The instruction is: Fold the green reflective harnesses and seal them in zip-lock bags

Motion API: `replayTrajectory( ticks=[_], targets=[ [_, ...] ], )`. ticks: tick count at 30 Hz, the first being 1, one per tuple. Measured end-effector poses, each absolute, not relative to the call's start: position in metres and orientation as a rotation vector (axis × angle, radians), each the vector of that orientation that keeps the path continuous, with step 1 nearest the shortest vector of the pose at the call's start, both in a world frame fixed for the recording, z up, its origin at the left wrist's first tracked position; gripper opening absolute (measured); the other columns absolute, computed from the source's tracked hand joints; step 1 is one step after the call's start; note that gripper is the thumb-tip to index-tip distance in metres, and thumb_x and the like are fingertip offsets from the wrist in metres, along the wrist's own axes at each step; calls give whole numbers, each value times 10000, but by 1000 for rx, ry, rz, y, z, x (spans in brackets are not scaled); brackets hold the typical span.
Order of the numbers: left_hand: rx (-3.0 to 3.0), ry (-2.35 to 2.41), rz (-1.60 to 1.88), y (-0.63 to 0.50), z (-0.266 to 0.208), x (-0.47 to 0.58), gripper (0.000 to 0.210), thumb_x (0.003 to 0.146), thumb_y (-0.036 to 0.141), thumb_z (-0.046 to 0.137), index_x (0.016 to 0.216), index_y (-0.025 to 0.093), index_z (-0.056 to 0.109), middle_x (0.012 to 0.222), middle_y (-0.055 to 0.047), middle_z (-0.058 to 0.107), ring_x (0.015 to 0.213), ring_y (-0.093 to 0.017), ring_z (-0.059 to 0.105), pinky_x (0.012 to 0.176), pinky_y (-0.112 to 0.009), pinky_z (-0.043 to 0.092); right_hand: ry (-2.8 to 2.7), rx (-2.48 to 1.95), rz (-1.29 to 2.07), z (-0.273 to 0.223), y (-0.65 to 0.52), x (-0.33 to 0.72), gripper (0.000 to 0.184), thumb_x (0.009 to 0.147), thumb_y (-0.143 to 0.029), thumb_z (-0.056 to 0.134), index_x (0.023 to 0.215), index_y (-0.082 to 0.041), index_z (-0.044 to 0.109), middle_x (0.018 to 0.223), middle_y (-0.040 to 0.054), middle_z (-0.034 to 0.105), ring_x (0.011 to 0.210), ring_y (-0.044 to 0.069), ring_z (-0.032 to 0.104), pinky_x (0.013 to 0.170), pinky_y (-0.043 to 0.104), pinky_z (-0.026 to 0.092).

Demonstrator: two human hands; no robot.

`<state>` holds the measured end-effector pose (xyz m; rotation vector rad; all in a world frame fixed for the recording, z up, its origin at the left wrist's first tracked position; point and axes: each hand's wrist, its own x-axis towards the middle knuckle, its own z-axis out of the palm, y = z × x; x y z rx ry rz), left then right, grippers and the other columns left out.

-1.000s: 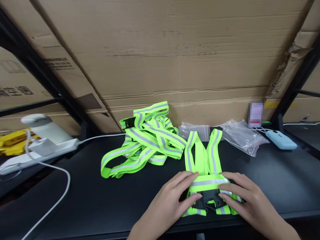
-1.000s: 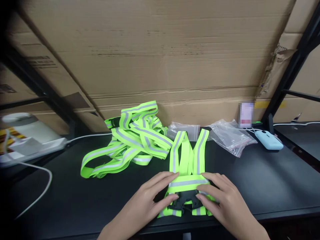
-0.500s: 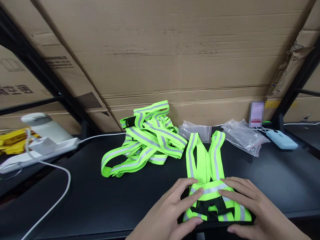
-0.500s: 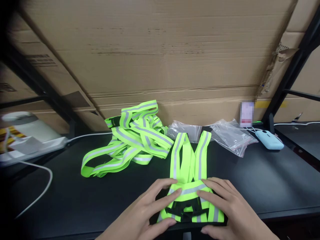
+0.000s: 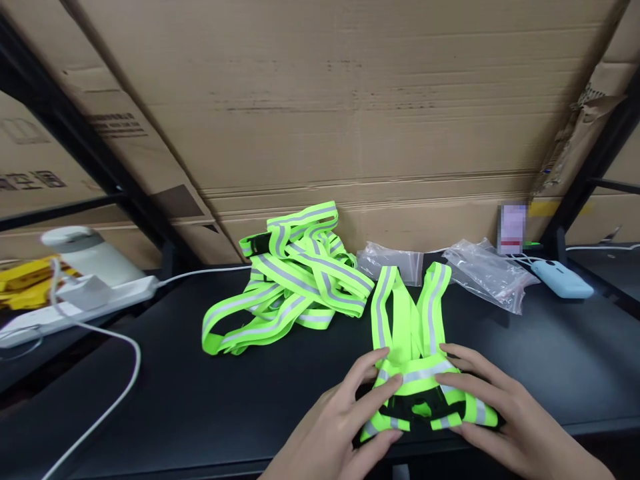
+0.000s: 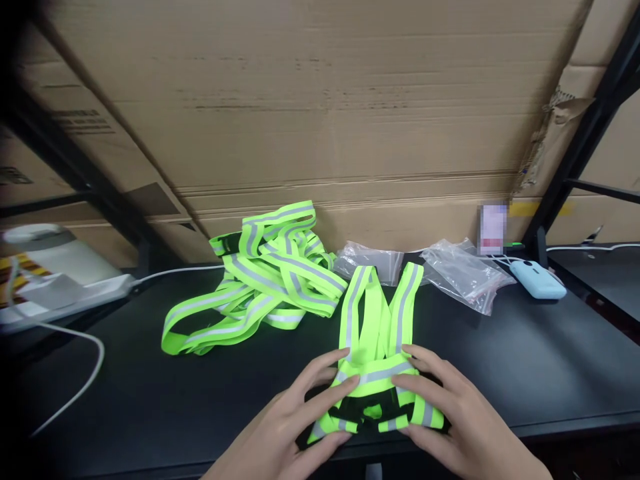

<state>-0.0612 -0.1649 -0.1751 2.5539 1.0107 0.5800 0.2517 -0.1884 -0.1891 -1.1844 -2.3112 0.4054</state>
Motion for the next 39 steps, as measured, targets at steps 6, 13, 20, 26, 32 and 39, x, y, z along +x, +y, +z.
replayTrajectory(
  ticks=[6, 13, 20, 26, 32, 39],
  targets=[
    [2437, 1045, 704, -168, -175, -55, 419, 1027, 233, 535, 1438, 311, 514, 1426, -105, 520, 1229, -227, 650, 1029, -304, 555, -2231, -1183, 436, -185, -185, 236, 375, 993, -284, 639, 1358, -346, 579, 1458, 66, 572, 1329, 211, 605, 1056, 253, 525],
    [2261, 1009, 728, -169, -169, -52, 364, 1002, 240, 586, 1353, 333, 586, 1416, -76, 540, 1268, -201, 624, 1069, -266, 510, -2188, -1195, 555, -189, -187, 230, 400, 937, -267, 709, 1313, -349, 598, 1457, 66, 584, 1268, 223, 655, 1024, 264, 548],
    [2152, 944, 719, -172, -162, -49, 375, 886, 261, 769, 1236, 298, 639, 1348, -69, 593, 1171, -198, 668, 1005, -256, 546, -2190, -1108, 587, -184, -197, 232, 476, 855, -67, 696, 1248, -329, 632, 1379, 60, 645, 1186, 198, 704, 967, 217, 566],
    [2286, 846, 823, -170, -163, -47, 354, 847, 281, 827, 1168, 268, 680, 1072, -30, 743, 1083, -218, 664, 940, -289, 565, -2157, -1008, 483, -180, -196, 230, 493, 905, -101, 693, 1324, -344, 598, 1221, 32, 746, 1095, 192, 740, 921, 230, 597],
    [2175, 1054, 882, -171, -160, -43, 149, 922, 273, 709, 1069, 251, 713, 1007, -23, 761, 922, -184, 718, 817, -244, 566, -1960, -1156, 459, -180, -195, 218, 320, 925, -273, 740, 1219, -335, 632, 1035, -3, 771, 890, 167, 764, 768, 182, 597],
    [2042, 1360, 808, -167, -155, -38, 298, 877, 412, 719, 1127, 253, 698, 912, -9, 757, 781, -195, 709, 705, -240, 565, -1554, -1412, 752, -180, -198, 201, 300, 974, -454, 637, 1178, -256, 539, 815, -6, 700, 663, 161, 698, 558, 196, 551]
  ],
)
